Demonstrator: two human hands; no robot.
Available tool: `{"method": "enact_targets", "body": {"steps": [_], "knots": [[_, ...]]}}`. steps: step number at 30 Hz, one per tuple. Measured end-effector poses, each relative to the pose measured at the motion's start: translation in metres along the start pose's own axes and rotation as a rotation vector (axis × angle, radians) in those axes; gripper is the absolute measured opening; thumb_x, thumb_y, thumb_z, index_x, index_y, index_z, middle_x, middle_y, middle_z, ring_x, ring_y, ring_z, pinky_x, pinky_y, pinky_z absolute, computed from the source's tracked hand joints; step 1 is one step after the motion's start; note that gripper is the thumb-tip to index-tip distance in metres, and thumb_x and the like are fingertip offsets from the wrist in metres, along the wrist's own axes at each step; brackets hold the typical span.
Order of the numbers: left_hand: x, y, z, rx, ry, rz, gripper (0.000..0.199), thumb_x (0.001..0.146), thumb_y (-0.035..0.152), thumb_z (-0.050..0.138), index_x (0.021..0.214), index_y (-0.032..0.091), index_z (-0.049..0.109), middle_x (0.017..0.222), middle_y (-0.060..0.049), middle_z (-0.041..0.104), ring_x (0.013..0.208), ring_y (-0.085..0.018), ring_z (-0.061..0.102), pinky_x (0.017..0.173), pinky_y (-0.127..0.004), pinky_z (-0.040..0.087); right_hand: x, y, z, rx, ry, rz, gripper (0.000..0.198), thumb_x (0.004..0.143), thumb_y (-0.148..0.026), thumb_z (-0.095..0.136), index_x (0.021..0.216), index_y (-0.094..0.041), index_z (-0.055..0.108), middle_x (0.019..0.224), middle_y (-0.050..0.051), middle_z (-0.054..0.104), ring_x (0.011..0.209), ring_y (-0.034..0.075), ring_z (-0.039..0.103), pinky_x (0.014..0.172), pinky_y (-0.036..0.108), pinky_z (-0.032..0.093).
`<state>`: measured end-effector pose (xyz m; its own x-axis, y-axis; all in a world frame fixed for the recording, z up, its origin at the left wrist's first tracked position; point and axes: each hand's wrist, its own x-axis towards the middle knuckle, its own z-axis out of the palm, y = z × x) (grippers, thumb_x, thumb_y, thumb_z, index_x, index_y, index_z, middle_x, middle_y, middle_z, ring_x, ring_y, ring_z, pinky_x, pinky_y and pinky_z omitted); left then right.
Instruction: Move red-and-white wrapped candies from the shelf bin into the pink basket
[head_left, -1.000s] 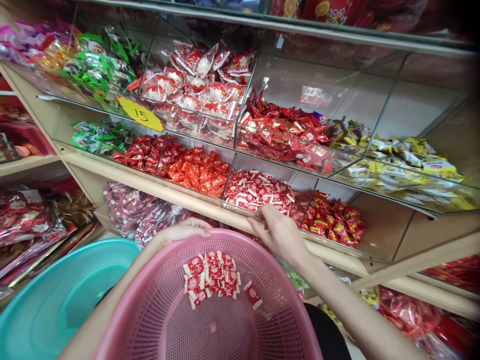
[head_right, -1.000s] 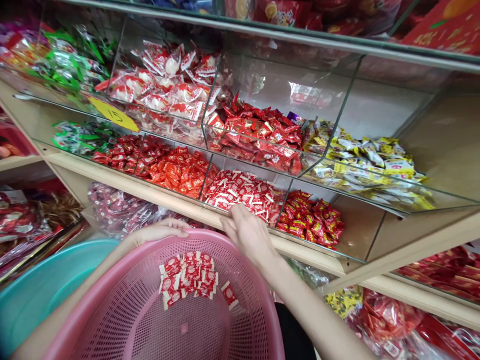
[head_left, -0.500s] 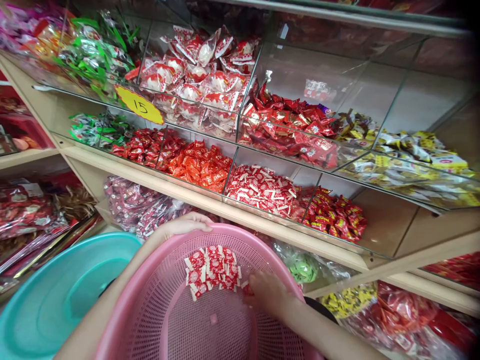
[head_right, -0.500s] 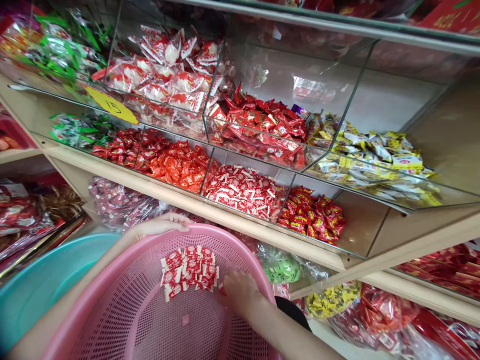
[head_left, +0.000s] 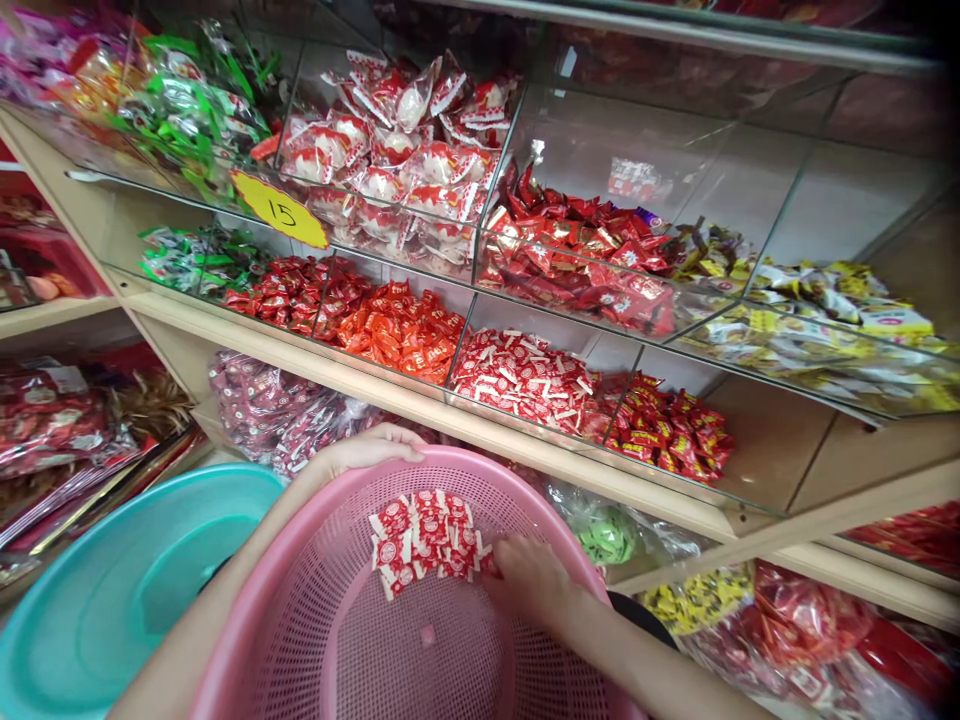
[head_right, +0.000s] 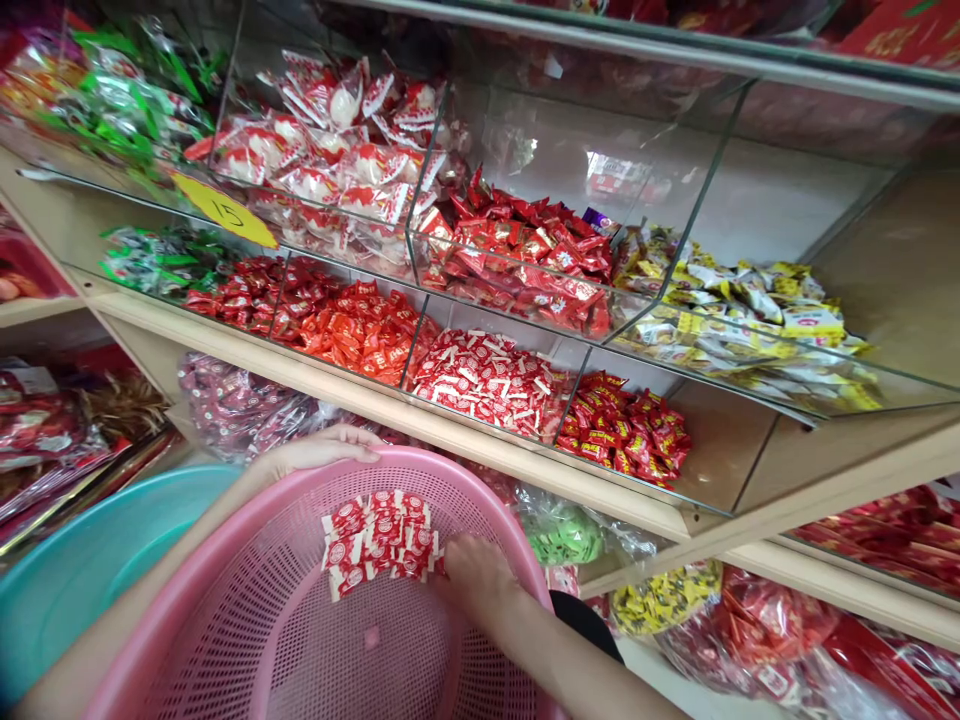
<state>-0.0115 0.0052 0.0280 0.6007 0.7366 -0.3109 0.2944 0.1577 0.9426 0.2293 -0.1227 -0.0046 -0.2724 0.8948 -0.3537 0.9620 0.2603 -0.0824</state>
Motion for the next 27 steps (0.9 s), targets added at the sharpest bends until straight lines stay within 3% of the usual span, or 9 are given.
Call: {"method": "enact_targets", "body": {"steps": [6, 13, 17, 20, 24, 27], "knots": [[0.001, 0.0, 0.0, -0.013, 0.002, 0.001, 0.026, 0.066, 0.034, 0.072, 0.087, 0.018, 0.071, 0.087, -0.005, 0.069, 0.076, -0.019, 0.058, 0.073, -0.029, 0.044, -0.004, 0.004, -0.009, 0.015, -0.138, 0.014, 0.022, 0.074, -0.023, 0.059, 0.092, -0.016, 0.069, 0.1, 0.011, 0.067, 0.096, 0.025, 0.062, 0.079, 0.03, 0.047], [0.003, -0.002, -0.002, 0.008, -0.002, -0.005, 0.029, 0.067, 0.034, 0.071, 0.09, 0.017, 0.07, 0.087, -0.006, 0.069, 0.077, -0.02, 0.059, 0.071, -0.03, 0.044, 0.001, 0.004, -0.003, 0.033, -0.039, 0.007, 0.02, 0.081, -0.023, 0.055, 0.096, -0.018, 0.066, 0.1, 0.01, 0.067, 0.096, 0.022, 0.061, 0.079, 0.027, 0.044], [0.002, -0.001, -0.001, -0.003, -0.043, -0.008, 0.027, 0.068, 0.035, 0.069, 0.088, 0.016, 0.068, 0.09, -0.007, 0.068, 0.077, -0.02, 0.059, 0.072, -0.03, 0.044, 0.0, 0.007, -0.012, 0.026, -0.034, 0.008, 0.02, 0.082, -0.021, 0.053, 0.097, -0.015, 0.065, 0.099, 0.012, 0.067, 0.095, 0.023, 0.061, 0.075, 0.028, 0.043], [0.001, -0.001, 0.0, -0.011, -0.011, -0.002, 0.025, 0.067, 0.033, 0.07, 0.086, 0.017, 0.068, 0.09, -0.006, 0.068, 0.078, -0.02, 0.059, 0.073, -0.029, 0.044, -0.005, 0.014, -0.036, 0.046, 0.061, -0.003, 0.018, 0.083, -0.024, 0.053, 0.094, -0.014, 0.064, 0.095, 0.011, 0.068, 0.089, 0.022, 0.062, 0.071, 0.028, 0.041], [0.002, -0.002, -0.001, 0.003, 0.0, 0.001, 0.027, 0.066, 0.034, 0.071, 0.087, 0.017, 0.069, 0.089, -0.006, 0.069, 0.077, -0.019, 0.059, 0.073, -0.029, 0.044, -0.012, 0.027, -0.087, 0.177, 0.313, -0.019, 0.018, 0.086, -0.03, 0.05, 0.086, -0.018, 0.063, 0.076, 0.005, 0.066, 0.068, 0.016, 0.059, 0.058, 0.025, 0.035], [0.003, -0.004, -0.002, 0.007, -0.018, 0.018, 0.027, 0.068, 0.035, 0.07, 0.089, 0.019, 0.07, 0.089, -0.005, 0.069, 0.077, -0.019, 0.059, 0.073, -0.028, 0.044, -0.011, 0.038, -0.124, 0.229, 0.494, -0.013, 0.018, 0.088, -0.029, 0.048, 0.081, -0.019, 0.06, 0.067, 0.002, 0.063, 0.062, 0.014, 0.057, 0.057, 0.024, 0.034]]}}
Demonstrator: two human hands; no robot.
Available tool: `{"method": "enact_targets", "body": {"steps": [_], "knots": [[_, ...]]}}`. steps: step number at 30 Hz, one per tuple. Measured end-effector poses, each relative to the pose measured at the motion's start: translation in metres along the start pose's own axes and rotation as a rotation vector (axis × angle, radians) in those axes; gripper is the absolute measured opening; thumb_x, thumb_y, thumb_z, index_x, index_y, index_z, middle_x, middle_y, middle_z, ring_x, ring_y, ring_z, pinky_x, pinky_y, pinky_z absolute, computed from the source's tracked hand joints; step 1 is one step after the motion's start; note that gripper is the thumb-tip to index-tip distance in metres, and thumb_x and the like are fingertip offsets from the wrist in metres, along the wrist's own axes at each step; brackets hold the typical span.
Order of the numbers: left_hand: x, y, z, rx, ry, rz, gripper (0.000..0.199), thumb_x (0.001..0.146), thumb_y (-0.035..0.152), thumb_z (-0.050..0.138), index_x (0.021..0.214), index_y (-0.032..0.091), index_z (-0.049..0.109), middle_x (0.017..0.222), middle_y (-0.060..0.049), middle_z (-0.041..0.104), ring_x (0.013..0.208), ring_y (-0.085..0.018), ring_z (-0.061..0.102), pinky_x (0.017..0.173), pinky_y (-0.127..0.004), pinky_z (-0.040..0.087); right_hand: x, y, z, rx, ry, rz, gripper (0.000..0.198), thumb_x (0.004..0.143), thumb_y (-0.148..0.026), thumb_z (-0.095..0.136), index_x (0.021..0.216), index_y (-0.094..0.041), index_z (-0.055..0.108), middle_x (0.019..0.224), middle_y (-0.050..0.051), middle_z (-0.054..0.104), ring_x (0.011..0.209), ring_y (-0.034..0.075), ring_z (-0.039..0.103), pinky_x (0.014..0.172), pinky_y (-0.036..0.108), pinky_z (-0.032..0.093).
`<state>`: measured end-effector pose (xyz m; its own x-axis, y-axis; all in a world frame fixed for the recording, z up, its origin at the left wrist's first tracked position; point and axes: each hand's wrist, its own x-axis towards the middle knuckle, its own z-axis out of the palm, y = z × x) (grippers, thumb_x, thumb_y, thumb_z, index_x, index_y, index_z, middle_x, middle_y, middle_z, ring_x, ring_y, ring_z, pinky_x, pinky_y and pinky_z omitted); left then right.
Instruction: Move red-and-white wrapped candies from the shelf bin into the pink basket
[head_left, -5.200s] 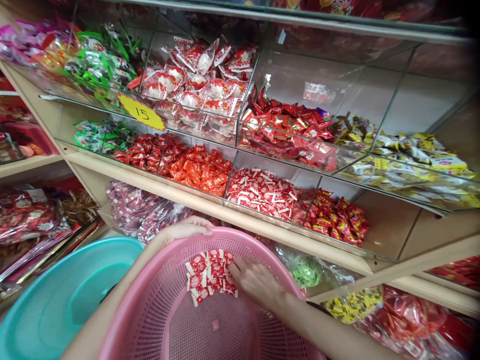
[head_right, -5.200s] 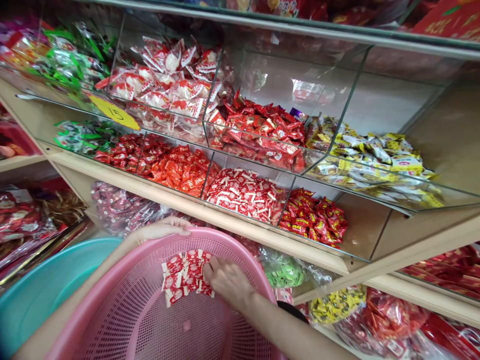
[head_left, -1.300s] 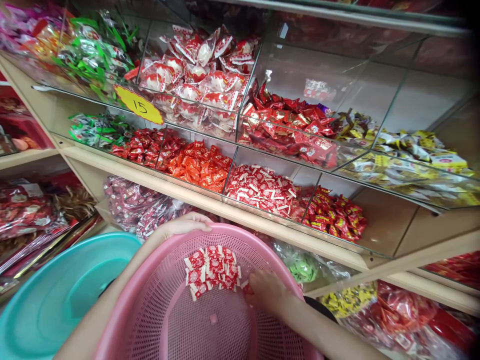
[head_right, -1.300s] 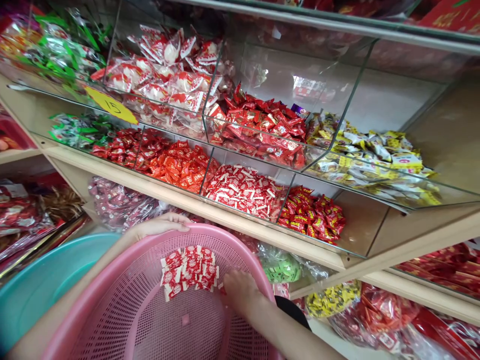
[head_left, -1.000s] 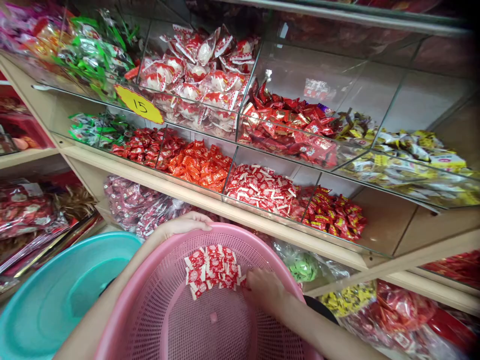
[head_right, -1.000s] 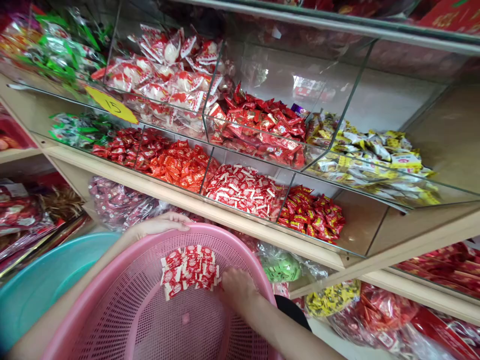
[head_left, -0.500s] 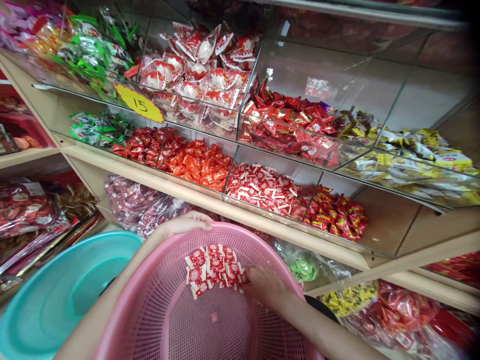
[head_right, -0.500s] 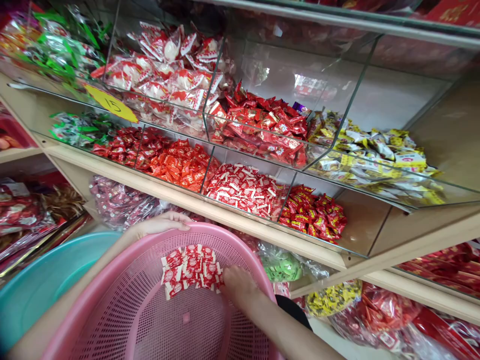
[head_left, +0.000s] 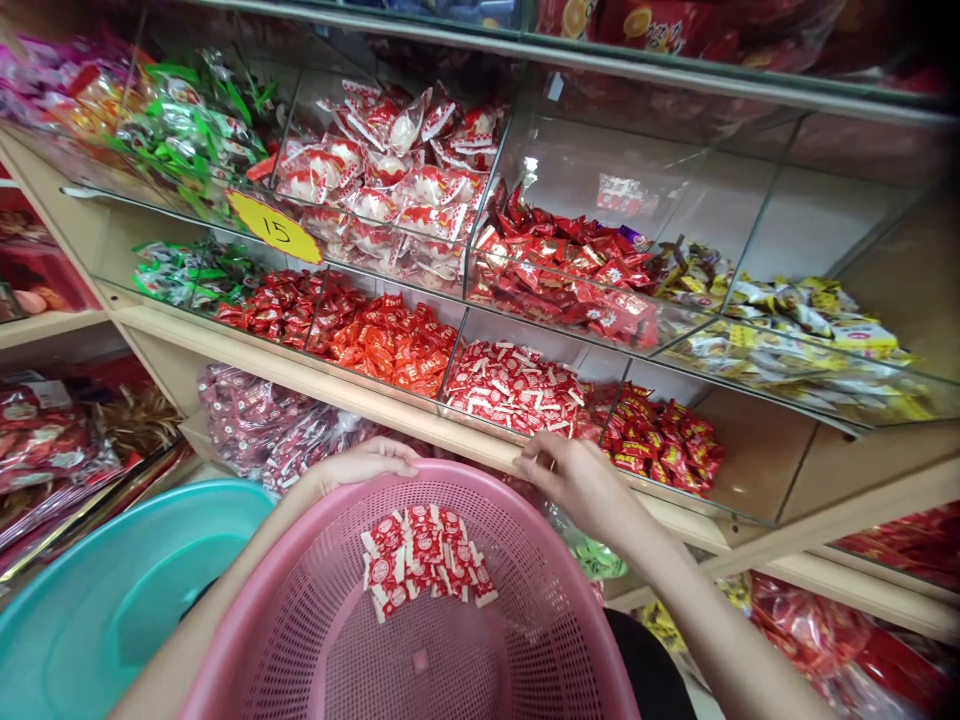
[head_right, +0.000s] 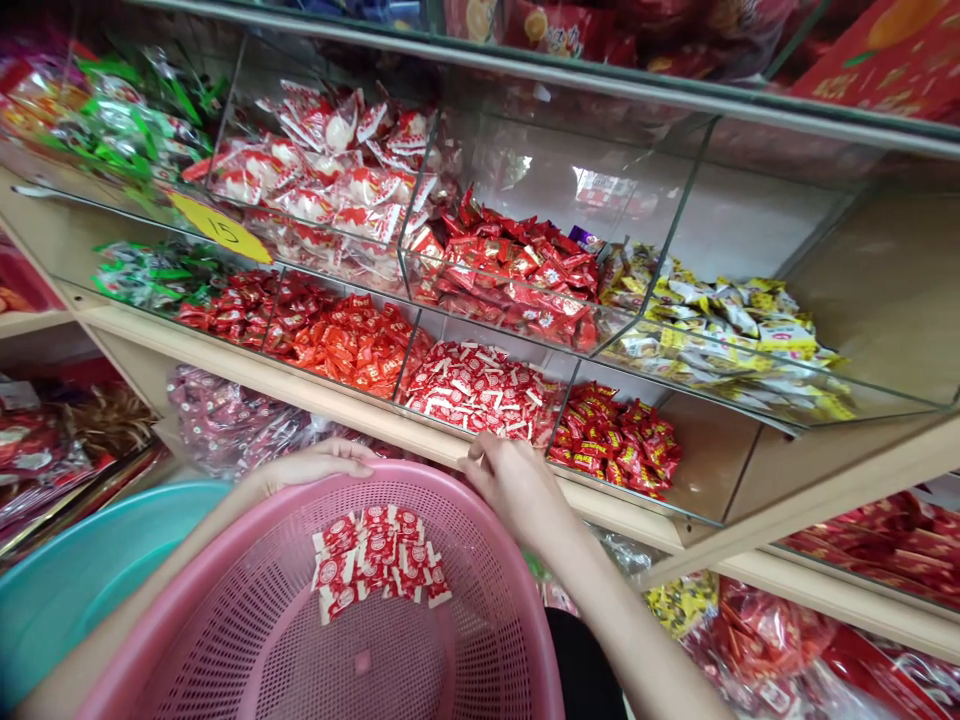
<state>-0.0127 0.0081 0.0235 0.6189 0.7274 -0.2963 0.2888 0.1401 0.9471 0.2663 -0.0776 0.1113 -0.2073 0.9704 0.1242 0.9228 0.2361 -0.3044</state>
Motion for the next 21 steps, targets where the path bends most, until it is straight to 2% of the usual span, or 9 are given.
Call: {"method": "enact_targets", "body": {"steps": [3, 5, 8, 12, 16, 21], "knots": [[0.0, -0.001, 0.0, -0.007, 0.019, 0.015, 0.026, 0.066, 0.036, 0.071, 0.087, 0.02, 0.072, 0.086, -0.004, 0.068, 0.076, -0.018, 0.058, 0.072, -0.026, 0.044, 0.022, 0.008, -0.014, -0.158, 0.121, 0.045, 0.011, 0.087, -0.024, 0.05, 0.084, -0.019, 0.059, 0.077, 0.004, 0.064, 0.07, 0.016, 0.059, 0.059, 0.025, 0.034], [0.0, 0.0, 0.001, -0.012, 0.047, 0.006, 0.026, 0.064, 0.037, 0.072, 0.083, 0.02, 0.072, 0.084, -0.004, 0.069, 0.074, -0.018, 0.057, 0.07, -0.026, 0.043, 0.036, 0.013, -0.014, -0.295, 0.125, 0.089, 0.009, 0.086, -0.021, 0.051, 0.09, -0.018, 0.057, 0.088, 0.007, 0.064, 0.078, 0.019, 0.061, 0.06, 0.026, 0.035], [-0.001, 0.003, 0.004, -0.058, -0.001, -0.026, 0.031, 0.062, 0.04, 0.074, 0.085, 0.018, 0.072, 0.084, -0.007, 0.069, 0.07, -0.018, 0.058, 0.068, -0.028, 0.044, 0.052, 0.015, -0.005, -0.398, 0.114, 0.125, 0.019, 0.088, -0.023, 0.049, 0.105, -0.017, 0.054, 0.106, 0.012, 0.059, 0.087, 0.022, 0.062, 0.063, 0.027, 0.039], [-0.001, 0.005, 0.005, -0.107, -0.036, -0.04, 0.038, 0.062, 0.042, 0.075, 0.091, 0.018, 0.072, 0.088, -0.008, 0.069, 0.07, -0.019, 0.059, 0.068, -0.029, 0.045, 0.067, 0.012, 0.001, -0.4, 0.148, 0.163, 0.043, 0.088, -0.035, 0.049, 0.126, -0.018, 0.041, 0.123, 0.015, 0.049, 0.091, 0.026, 0.063, 0.068, 0.031, 0.044], [-0.002, 0.006, 0.005, -0.107, -0.029, -0.049, 0.038, 0.06, 0.043, 0.076, 0.089, 0.019, 0.072, 0.087, -0.007, 0.07, 0.07, -0.019, 0.059, 0.068, -0.029, 0.045, 0.082, 0.012, -0.004, -0.357, 0.196, 0.19, 0.054, 0.089, -0.048, 0.045, 0.133, -0.018, 0.034, 0.125, 0.017, 0.047, 0.095, 0.028, 0.062, 0.072, 0.035, 0.045], [-0.001, 0.007, 0.005, -0.106, -0.05, -0.044, 0.032, 0.061, 0.043, 0.075, 0.084, 0.02, 0.072, 0.086, -0.005, 0.07, 0.071, -0.018, 0.059, 0.069, -0.028, 0.045, 0.098, 0.015, -0.005, -0.334, 0.156, 0.308, 0.053, 0.087, -0.052, 0.046, 0.126, -0.016, 0.042, 0.111, 0.017, 0.057, 0.099, 0.028, 0.059, 0.078, 0.035, 0.044]]}}
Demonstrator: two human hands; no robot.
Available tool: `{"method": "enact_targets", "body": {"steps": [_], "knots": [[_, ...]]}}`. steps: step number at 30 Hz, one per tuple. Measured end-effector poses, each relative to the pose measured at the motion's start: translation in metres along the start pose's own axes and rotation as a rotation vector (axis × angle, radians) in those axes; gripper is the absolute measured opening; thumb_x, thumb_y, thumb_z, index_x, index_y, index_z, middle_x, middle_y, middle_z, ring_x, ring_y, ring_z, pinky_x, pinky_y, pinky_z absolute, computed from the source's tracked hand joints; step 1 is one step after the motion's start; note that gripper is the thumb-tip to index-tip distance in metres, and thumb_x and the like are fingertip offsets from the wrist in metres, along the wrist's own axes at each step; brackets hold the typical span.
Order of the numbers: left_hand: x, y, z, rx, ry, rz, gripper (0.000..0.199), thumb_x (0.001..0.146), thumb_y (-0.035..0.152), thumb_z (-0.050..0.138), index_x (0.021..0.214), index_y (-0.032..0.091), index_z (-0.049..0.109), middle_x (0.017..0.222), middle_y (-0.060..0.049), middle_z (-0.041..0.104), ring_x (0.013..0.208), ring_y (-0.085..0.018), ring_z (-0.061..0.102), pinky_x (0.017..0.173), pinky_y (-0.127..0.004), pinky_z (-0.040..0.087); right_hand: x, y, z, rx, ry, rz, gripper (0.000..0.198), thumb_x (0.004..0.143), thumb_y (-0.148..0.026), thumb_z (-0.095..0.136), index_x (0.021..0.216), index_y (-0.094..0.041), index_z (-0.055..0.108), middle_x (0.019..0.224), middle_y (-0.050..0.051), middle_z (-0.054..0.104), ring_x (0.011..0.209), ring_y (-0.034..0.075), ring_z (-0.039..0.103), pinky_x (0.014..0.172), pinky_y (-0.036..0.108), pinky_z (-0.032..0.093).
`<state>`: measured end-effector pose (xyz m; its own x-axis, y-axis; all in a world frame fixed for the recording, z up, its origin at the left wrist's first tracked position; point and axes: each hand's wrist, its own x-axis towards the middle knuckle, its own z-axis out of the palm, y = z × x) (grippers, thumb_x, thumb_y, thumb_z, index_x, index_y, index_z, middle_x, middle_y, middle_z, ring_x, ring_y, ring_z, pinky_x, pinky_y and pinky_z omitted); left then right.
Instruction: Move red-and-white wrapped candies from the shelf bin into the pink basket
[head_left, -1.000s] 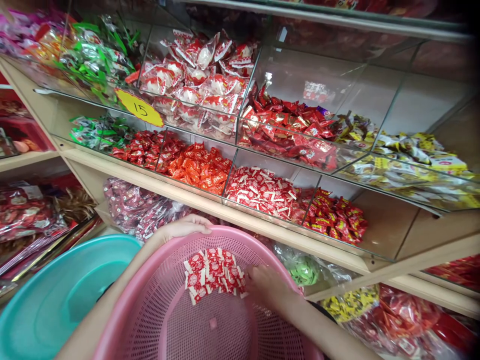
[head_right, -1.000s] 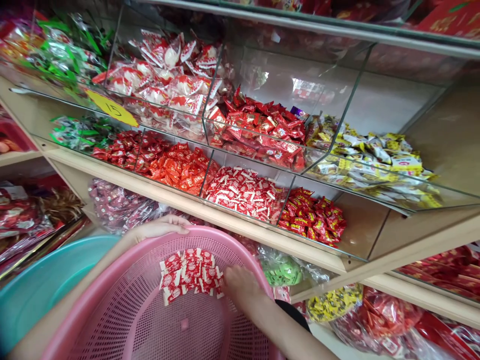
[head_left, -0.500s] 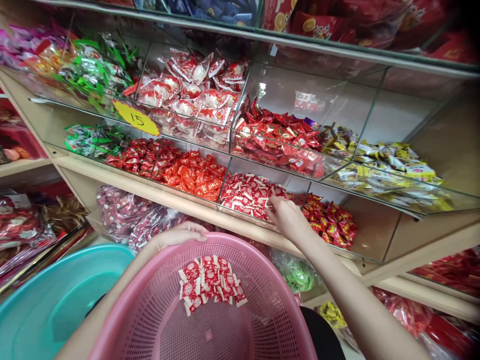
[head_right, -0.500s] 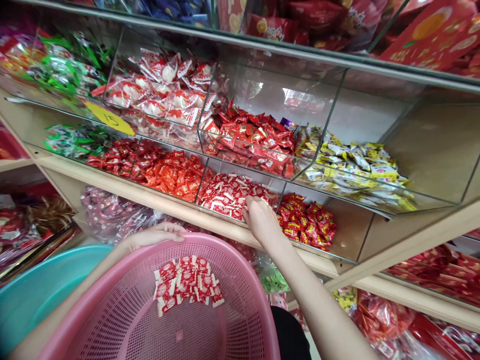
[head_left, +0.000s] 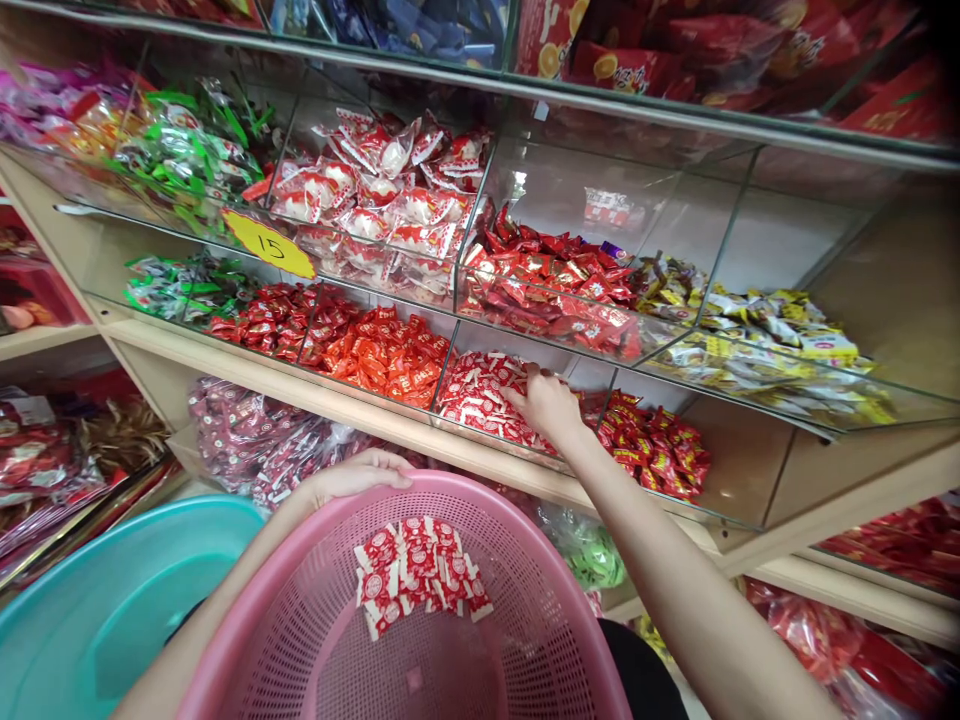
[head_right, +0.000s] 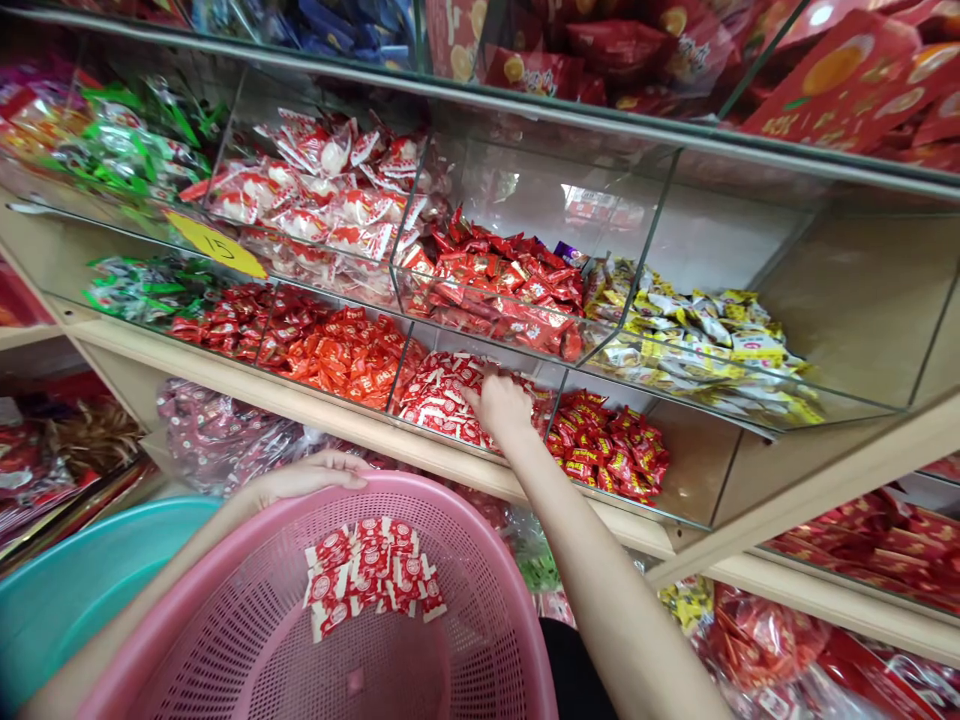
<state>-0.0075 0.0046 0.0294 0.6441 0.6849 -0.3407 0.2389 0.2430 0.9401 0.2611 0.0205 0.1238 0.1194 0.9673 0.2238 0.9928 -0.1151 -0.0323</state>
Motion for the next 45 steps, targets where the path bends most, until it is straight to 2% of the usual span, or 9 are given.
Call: {"method": "enact_targets", "body": {"steps": [3, 9, 14, 18, 23, 30, 37, 41, 45], "knots": [[0.0, -0.001, -0.001, 0.029, 0.034, 0.008, 0.029, 0.062, 0.042, 0.075, 0.081, 0.021, 0.071, 0.084, -0.004, 0.07, 0.072, -0.018, 0.058, 0.069, -0.027, 0.045, 0.001, -0.003, 0.005, -0.015, -0.014, 0.009, 0.045, 0.087, -0.045, 0.051, 0.121, -0.017, 0.046, 0.109, 0.017, 0.059, 0.099, 0.028, 0.059, 0.078, 0.035, 0.044], [0.0, -0.001, -0.004, 0.129, 0.048, 0.032, 0.03, 0.066, 0.04, 0.071, 0.087, 0.019, 0.07, 0.087, -0.004, 0.069, 0.076, -0.019, 0.058, 0.072, -0.028, 0.044, -0.01, -0.008, 0.014, 0.063, 0.131, -0.062, 0.047, 0.085, -0.036, 0.053, 0.128, -0.02, 0.041, 0.12, 0.013, 0.052, 0.098, 0.028, 0.06, 0.075, 0.035, 0.045], [0.0, -0.002, -0.004, 0.127, 0.054, 0.039, 0.033, 0.067, 0.038, 0.07, 0.09, 0.015, 0.069, 0.085, -0.004, 0.069, 0.075, -0.018, 0.058, 0.072, -0.027, 0.043, -0.011, -0.008, 0.018, 0.159, 0.162, -0.041, 0.048, 0.083, -0.035, 0.055, 0.127, -0.019, 0.045, 0.117, 0.013, 0.056, 0.099, 0.027, 0.06, 0.076, 0.032, 0.044], [0.002, -0.006, -0.006, 0.143, 0.094, 0.028, 0.032, 0.064, 0.039, 0.071, 0.087, 0.017, 0.069, 0.087, -0.003, 0.068, 0.08, -0.019, 0.057, 0.074, -0.027, 0.044, -0.008, -0.003, 0.02, 0.221, 0.159, -0.005, 0.046, 0.083, -0.035, 0.054, 0.125, -0.018, 0.047, 0.11, 0.013, 0.063, 0.097, 0.027, 0.06, 0.075, 0.031, 0.043], [0.005, -0.01, -0.007, 0.125, 0.068, 0.007, 0.035, 0.064, 0.04, 0.07, 0.09, 0.017, 0.069, 0.087, -0.004, 0.067, 0.078, -0.019, 0.058, 0.073, -0.028, 0.044, -0.009, 0.0, 0.025, 0.192, 0.212, -0.032, 0.042, 0.086, -0.036, 0.05, 0.125, -0.02, 0.048, 0.108, 0.011, 0.065, 0.097, 0.027, 0.06, 0.074, 0.032, 0.043], [0.005, -0.009, -0.007, 0.139, 0.113, -0.005, 0.033, 0.061, 0.039, 0.07, 0.087, 0.018, 0.069, 0.088, -0.004, 0.066, 0.082, -0.019, 0.056, 0.076, -0.029, 0.043, -0.007, 0.0, 0.028, 0.148, 0.19, -0.08, 0.037, 0.087, -0.033, 0.047, 0.12, -0.019, 0.053, 0.112, 0.011, 0.063, 0.101, 0.025, 0.056, 0.079, 0.031, 0.04], [0.002, -0.005, -0.004, 0.112, 0.103, 0.012, 0.025, 0.064, 0.037, 0.072, 0.082, 0.02, 0.069, 0.087, -0.005, 0.066, 0.078, -0.019, 0.056, 0.074, -0.029, 0.043, -0.006, 0.004, 0.027, 0.179, 0.345, -0.094, 0.034, 0.087, -0.039, 0.045, 0.107, -0.017, 0.061, 0.101, 0.011, 0.067, 0.098, 0.028, 0.051, 0.083, 0.035, 0.036], [-0.001, 0.0, -0.001, 0.071, 0.028, -0.004, 0.027, 0.065, 0.04, 0.072, 0.083, 0.02, 0.07, 0.086, -0.006, 0.068, 0.073, -0.019, 0.057, 0.07, -0.029, 0.043, -0.009, 0.006, 0.024, 0.341, 0.417, -0.13, 0.035, 0.085, -0.04, 0.046, 0.104, -0.015, 0.061, 0.098, 0.011, 0.066, 0.092, 0.025, 0.052, 0.082, 0.035, 0.038], [0.002, -0.002, -0.003, 0.037, 0.012, -0.006, 0.03, 0.062, 0.043, 0.074, 0.084, 0.022, 0.07, 0.085, -0.004, 0.069, 0.072, -0.018, 0.058, 0.069, -0.028, 0.044, -0.01, 0.003, 0.026, 0.765, 0.35, -0.08, 0.035, 0.078, -0.045, 0.054, 0.094, -0.015, 0.06, 0.077, 0.005, 0.064, 0.067, 0.017, 0.054, 0.067, 0.03, 0.043]]}}
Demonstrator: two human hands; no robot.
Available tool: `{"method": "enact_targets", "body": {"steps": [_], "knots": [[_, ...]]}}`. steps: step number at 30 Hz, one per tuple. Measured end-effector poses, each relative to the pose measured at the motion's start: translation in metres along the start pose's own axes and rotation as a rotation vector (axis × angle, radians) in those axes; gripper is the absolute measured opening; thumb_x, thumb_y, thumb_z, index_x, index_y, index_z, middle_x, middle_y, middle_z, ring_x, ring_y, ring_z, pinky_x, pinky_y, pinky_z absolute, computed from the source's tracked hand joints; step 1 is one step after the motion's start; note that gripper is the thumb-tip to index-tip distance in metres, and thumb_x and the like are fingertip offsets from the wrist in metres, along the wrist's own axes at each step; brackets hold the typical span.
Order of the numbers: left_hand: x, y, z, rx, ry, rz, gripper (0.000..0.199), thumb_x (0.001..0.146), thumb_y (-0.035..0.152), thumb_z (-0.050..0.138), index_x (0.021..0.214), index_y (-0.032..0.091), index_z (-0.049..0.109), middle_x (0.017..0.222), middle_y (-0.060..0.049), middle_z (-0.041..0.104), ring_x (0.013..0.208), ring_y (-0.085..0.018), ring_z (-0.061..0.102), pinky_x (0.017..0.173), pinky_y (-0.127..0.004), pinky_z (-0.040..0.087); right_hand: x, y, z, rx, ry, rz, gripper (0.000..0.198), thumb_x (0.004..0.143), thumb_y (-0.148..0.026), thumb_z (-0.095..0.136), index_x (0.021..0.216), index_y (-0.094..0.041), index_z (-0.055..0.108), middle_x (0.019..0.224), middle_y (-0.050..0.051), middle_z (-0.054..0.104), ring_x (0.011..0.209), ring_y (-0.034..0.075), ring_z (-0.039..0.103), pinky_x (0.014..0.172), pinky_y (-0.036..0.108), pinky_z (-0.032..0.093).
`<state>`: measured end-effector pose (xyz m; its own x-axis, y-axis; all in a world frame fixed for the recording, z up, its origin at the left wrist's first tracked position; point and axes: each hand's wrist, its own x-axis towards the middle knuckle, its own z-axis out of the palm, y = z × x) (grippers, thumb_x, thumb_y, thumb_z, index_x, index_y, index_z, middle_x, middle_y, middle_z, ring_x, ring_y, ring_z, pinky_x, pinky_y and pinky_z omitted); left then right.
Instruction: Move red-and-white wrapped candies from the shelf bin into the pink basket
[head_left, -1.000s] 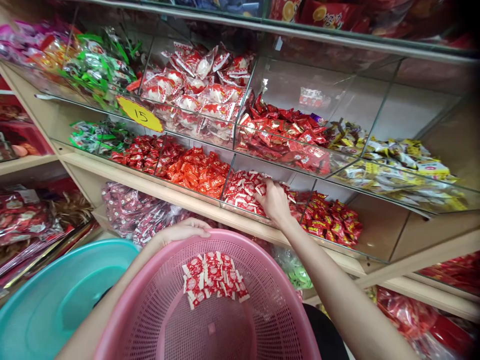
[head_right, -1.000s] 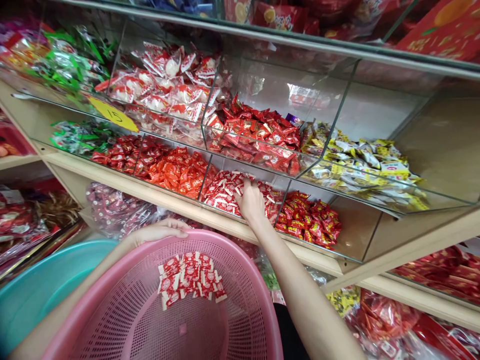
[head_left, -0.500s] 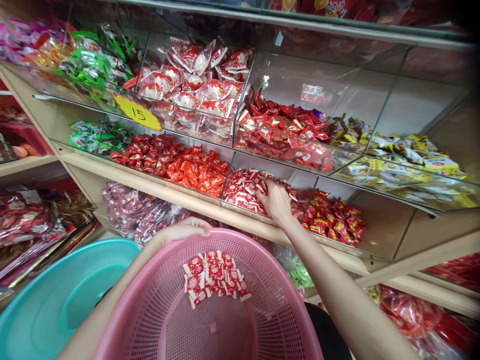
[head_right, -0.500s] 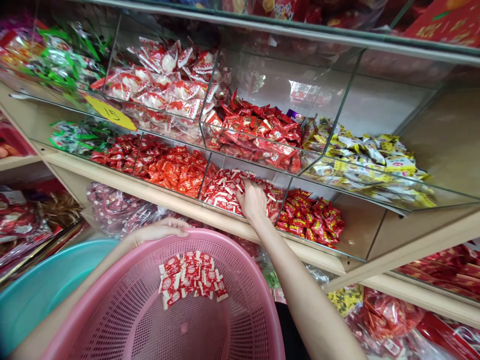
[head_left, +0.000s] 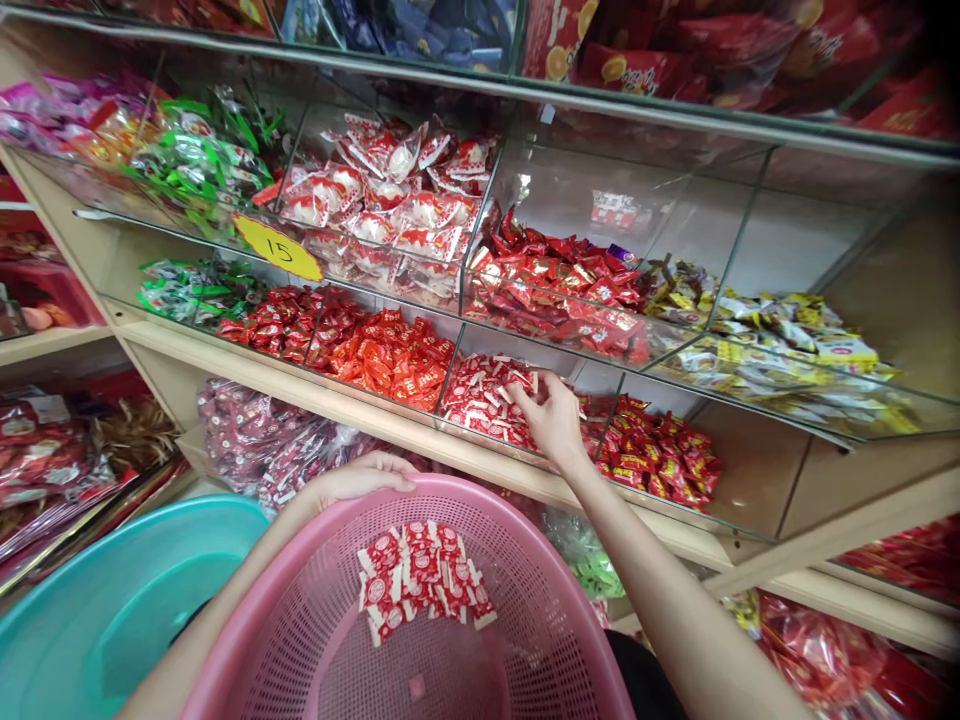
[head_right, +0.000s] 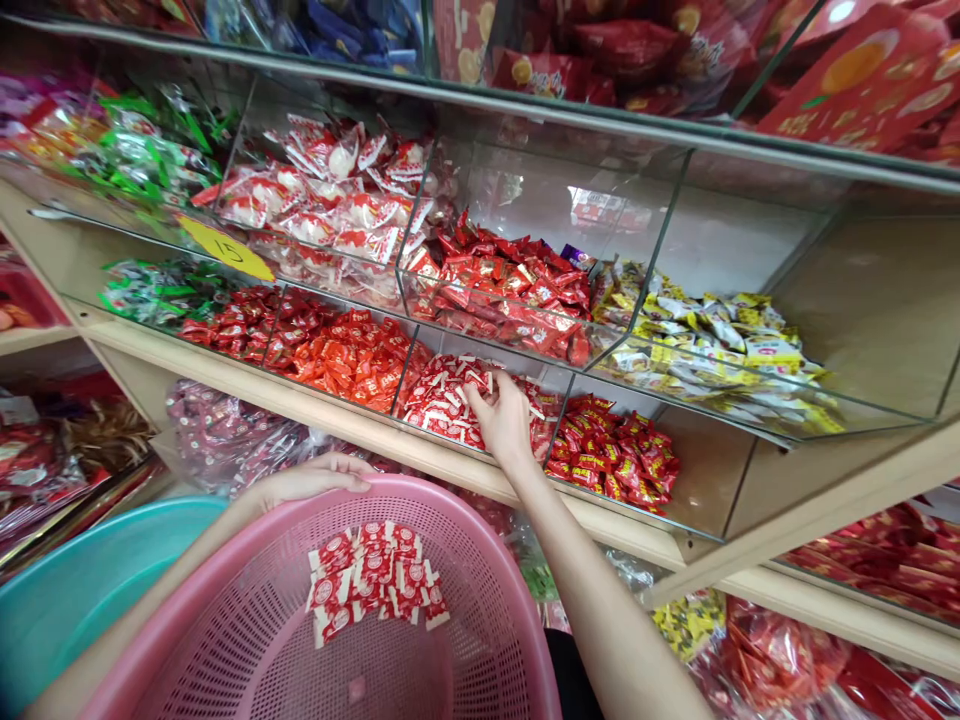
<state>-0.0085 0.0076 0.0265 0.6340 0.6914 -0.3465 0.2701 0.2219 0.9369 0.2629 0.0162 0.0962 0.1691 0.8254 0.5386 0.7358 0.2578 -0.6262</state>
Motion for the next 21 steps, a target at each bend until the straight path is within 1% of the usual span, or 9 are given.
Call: {"method": "enact_targets", "body": {"steps": [1, 3, 5, 7, 9, 13, 16, 18, 21], "knots": [[0.001, -0.001, -0.001, 0.002, 0.003, 0.008, 0.03, 0.062, 0.042, 0.074, 0.083, 0.022, 0.071, 0.084, -0.003, 0.069, 0.071, -0.018, 0.058, 0.069, -0.027, 0.044, -0.001, 0.0, 0.002, 0.151, -0.011, 0.063, 0.036, 0.076, -0.047, 0.057, 0.092, -0.015, 0.058, 0.075, 0.003, 0.062, 0.062, 0.015, 0.053, 0.062, 0.028, 0.044], [0.003, -0.003, -0.003, -0.004, 0.001, 0.02, 0.03, 0.062, 0.041, 0.075, 0.083, 0.02, 0.07, 0.083, -0.003, 0.069, 0.071, -0.017, 0.059, 0.069, -0.026, 0.043, -0.002, -0.002, 0.005, 0.479, -0.034, 0.196, 0.04, 0.071, -0.049, 0.063, 0.092, -0.016, 0.054, 0.077, 0.001, 0.062, 0.058, 0.013, 0.055, 0.054, 0.026, 0.046], [0.003, -0.004, -0.003, -0.027, -0.002, 0.02, 0.032, 0.062, 0.039, 0.075, 0.085, 0.017, 0.07, 0.084, -0.004, 0.069, 0.072, -0.017, 0.059, 0.069, -0.026, 0.044, -0.003, -0.006, 0.006, 0.766, -0.054, 0.333, 0.043, 0.065, -0.047, 0.07, 0.091, -0.018, 0.052, 0.078, -0.001, 0.061, 0.055, 0.011, 0.058, 0.049, 0.023, 0.046], [0.002, -0.003, -0.002, -0.045, 0.0, 0.016, 0.034, 0.062, 0.038, 0.075, 0.087, 0.016, 0.07, 0.085, -0.005, 0.07, 0.072, -0.017, 0.06, 0.07, -0.027, 0.044, -0.007, -0.012, 0.004, 0.963, -0.066, 0.44, 0.042, 0.062, -0.042, 0.075, 0.089, -0.018, 0.052, 0.073, -0.004, 0.058, 0.053, 0.009, 0.059, 0.048, 0.02, 0.047], [0.0, -0.001, 0.0, -0.051, 0.005, 0.013, 0.034, 0.062, 0.038, 0.075, 0.087, 0.016, 0.07, 0.085, -0.005, 0.07, 0.073, -0.018, 0.061, 0.07, -0.028, 0.045, -0.014, -0.019, -0.001, 1.093, -0.092, 0.508, 0.038, 0.063, -0.038, 0.076, 0.088, -0.019, 0.053, 0.069, -0.005, 0.057, 0.052, 0.008, 0.059, 0.049, 0.018, 0.048], [-0.002, 0.0, 0.001, -0.056, -0.003, 0.007, 0.032, 0.062, 0.038, 0.074, 0.086, 0.017, 0.071, 0.086, -0.006, 0.07, 0.072, -0.018, 0.06, 0.069, -0.028, 0.046, -0.039, -0.033, -0.009, 1.235, -0.246, 0.592, 0.027, 0.073, -0.039, 0.068, 0.084, -0.019, 0.055, 0.07, -0.003, 0.06, 0.054, 0.008, 0.059, 0.051, 0.017, 0.049], [0.0, -0.002, -0.002, -0.017, -0.002, 0.019, 0.028, 0.065, 0.039, 0.073, 0.085, 0.019, 0.072, 0.086, -0.005, 0.069, 0.072, -0.017, 0.058, 0.07, -0.028, 0.045, -0.063, -0.034, -0.01, 1.274, -0.378, 0.615, 0.026, 0.075, -0.037, 0.067, 0.091, -0.019, 0.056, 0.072, -0.003, 0.061, 0.058, 0.007, 0.059, 0.054, 0.016, 0.048], [0.001, -0.005, -0.004, 0.02, 0.025, 0.029, 0.027, 0.065, 0.038, 0.072, 0.086, 0.02, 0.072, 0.087, -0.005, 0.069, 0.073, -0.017, 0.058, 0.07, -0.027, 0.044, -0.075, -0.031, -0.011, 1.236, -0.455, 0.602, 0.031, 0.073, -0.034, 0.07, 0.097, -0.02, 0.056, 0.075, -0.003, 0.062, 0.06, 0.006, 0.06, 0.056, 0.015, 0.048], [0.002, -0.007, -0.004, 0.048, 0.067, 0.026, 0.028, 0.064, 0.038, 0.072, 0.087, 0.021, 0.072, 0.087, -0.004, 0.068, 0.077, -0.018, 0.057, 0.072, -0.027, 0.044, -0.086, -0.022, -0.015, 1.105, -0.601, 0.531, 0.034, 0.072, -0.035, 0.072, 0.098, -0.018, 0.056, 0.078, -0.002, 0.063, 0.061, 0.006, 0.058, 0.06, 0.017, 0.048]]}}
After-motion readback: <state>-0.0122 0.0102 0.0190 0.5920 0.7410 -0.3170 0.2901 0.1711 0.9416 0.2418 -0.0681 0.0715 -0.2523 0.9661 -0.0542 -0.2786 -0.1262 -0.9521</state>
